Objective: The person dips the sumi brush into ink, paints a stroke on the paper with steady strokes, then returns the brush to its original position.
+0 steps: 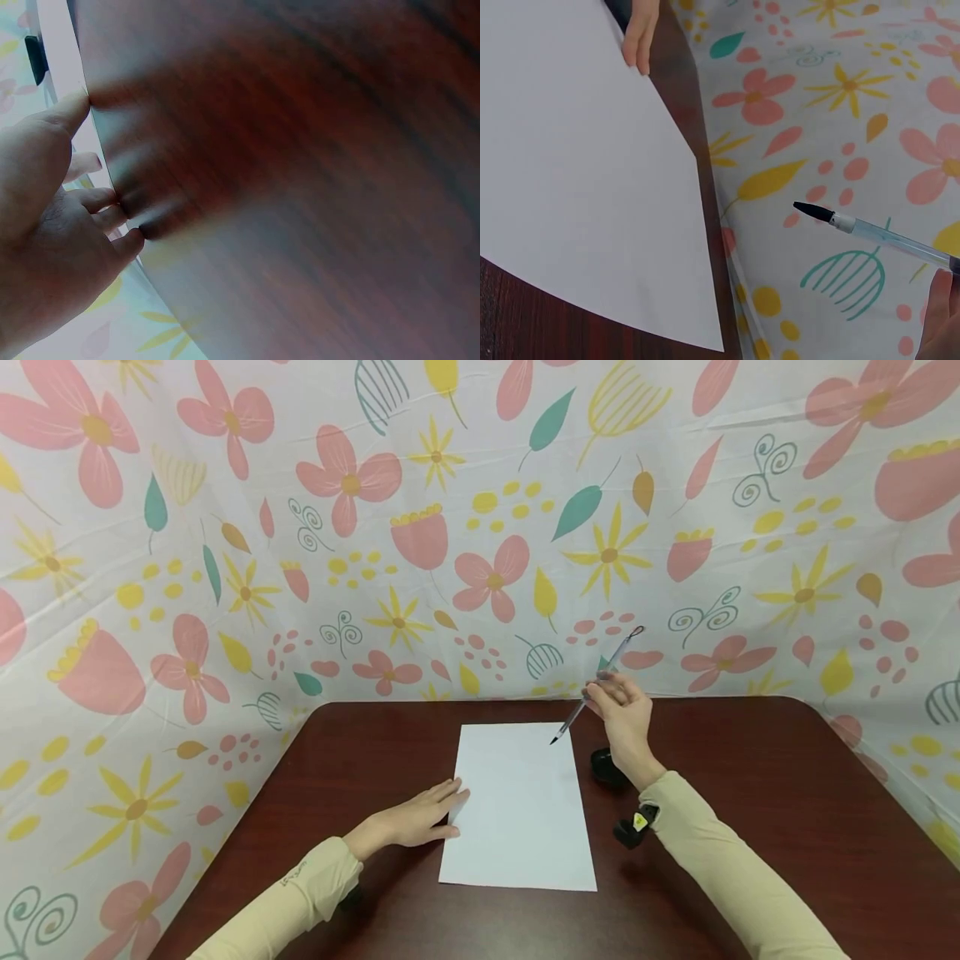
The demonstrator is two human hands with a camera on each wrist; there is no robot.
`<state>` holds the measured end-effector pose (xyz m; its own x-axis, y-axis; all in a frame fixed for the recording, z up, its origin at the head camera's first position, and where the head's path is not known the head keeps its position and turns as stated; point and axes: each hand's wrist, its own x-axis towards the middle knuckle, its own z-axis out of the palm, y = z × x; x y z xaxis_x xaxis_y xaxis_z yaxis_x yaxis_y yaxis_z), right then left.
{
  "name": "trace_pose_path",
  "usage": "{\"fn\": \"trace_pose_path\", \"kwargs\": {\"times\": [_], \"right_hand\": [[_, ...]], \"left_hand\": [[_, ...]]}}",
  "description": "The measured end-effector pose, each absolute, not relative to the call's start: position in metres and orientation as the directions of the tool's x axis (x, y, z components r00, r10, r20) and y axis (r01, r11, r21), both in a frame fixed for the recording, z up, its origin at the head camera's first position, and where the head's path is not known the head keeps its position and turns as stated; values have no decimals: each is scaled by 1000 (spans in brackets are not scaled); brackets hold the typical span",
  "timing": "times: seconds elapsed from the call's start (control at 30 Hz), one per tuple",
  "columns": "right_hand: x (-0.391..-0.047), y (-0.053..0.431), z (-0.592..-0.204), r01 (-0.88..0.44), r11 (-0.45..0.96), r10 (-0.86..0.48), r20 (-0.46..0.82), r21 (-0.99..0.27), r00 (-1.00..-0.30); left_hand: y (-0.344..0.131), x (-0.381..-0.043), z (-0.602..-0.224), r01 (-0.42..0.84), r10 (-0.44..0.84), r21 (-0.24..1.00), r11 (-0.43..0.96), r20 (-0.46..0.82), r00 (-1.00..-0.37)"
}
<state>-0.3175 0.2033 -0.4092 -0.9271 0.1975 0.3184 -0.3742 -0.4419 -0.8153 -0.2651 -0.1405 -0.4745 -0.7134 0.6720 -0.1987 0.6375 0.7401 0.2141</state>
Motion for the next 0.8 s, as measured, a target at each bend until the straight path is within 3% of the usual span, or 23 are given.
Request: {"fn": "trace_pose_path", "kwargs": {"times": [0.8], "right_hand": [[-324,177,-412,-411,-376,159,379,-830,-911]], "left_hand": [[-141,-267,-478,631,670,228,742,-200,-715]]}}
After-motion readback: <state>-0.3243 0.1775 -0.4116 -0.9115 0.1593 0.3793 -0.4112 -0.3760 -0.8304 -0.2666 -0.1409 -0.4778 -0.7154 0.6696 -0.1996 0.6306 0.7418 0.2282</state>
